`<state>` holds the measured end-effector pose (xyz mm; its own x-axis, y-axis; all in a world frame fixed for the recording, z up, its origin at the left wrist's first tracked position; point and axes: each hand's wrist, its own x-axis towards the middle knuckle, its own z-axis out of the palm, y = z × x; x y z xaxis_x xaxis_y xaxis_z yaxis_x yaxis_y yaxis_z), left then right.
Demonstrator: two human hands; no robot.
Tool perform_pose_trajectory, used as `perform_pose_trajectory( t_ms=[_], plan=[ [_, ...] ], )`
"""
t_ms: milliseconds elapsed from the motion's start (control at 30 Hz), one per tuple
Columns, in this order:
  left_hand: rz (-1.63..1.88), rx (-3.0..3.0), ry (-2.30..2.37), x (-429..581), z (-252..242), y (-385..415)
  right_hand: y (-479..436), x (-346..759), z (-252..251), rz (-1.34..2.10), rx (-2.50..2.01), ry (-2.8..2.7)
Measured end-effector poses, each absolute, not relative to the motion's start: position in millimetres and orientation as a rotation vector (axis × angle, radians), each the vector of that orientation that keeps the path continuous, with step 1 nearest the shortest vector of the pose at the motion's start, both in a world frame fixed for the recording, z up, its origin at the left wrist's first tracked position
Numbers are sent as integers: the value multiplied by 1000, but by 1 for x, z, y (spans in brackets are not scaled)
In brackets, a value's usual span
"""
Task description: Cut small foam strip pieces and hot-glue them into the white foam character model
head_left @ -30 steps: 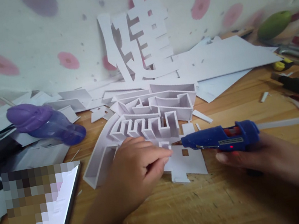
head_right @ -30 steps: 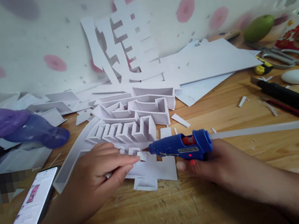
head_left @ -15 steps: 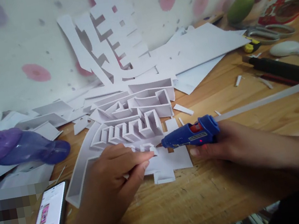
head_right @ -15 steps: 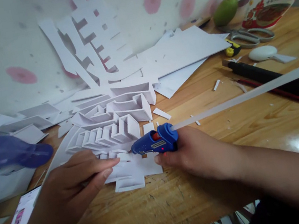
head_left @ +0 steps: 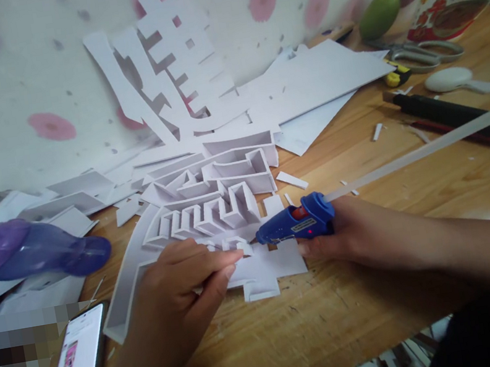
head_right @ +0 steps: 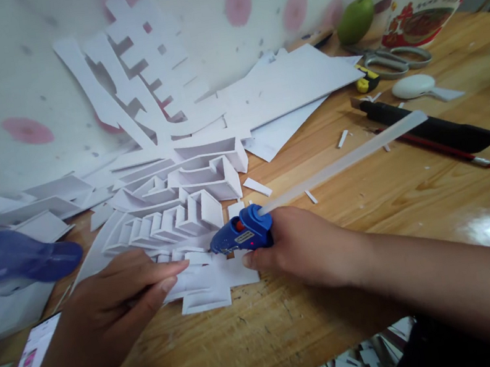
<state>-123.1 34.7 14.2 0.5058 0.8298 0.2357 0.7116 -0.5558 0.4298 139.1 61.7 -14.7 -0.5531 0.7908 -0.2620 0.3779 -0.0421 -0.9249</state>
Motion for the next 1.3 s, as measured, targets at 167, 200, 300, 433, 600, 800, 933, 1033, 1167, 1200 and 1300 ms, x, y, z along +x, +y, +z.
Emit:
perform_pose_trajectory(
  t_ms=[167, 200, 300, 433, 600, 800, 933, 1033, 1167, 1200, 1300],
  plan=[
    [589, 2451, 1327, -125, 13, 34, 61, 138, -14, 1572, -1243, -1911],
    [591, 2452, 1317, -124, 14, 34, 60, 138, -14, 1569, -1239, -1912],
    [582, 2456, 1297, -121, 16, 36, 60, 137, -15, 1561, -1215, -1904],
    [584, 2448, 1304, -120, 17, 36, 59, 137, -16, 1550, -1174, -1881],
    [605, 2430, 1308, -123, 14, 34, 58, 137, -13, 1642, -1168, -1786],
    [599, 2431, 1318, -122, 14, 35, 57, 137, -6, 1734, -1156, -1691],
    [594, 2443, 1330, -119, 17, 36, 55, 137, -4, 1736, -1146, -1679],
    [593, 2461, 1313, -118, 18, 36, 54, 136, -2, 1747, -1128, -1634],
    [599, 2454, 1331, -120, 17, 35, 54, 137, 3, 1736, -1138, -1607],
    [597, 2446, 1341, -120, 16, 35, 54, 137, 4, 1727, -1137, -1606],
    [594, 2434, 1367, -120, 16, 34, 54, 139, 8, 1708, -1134, -1601]
  ],
)
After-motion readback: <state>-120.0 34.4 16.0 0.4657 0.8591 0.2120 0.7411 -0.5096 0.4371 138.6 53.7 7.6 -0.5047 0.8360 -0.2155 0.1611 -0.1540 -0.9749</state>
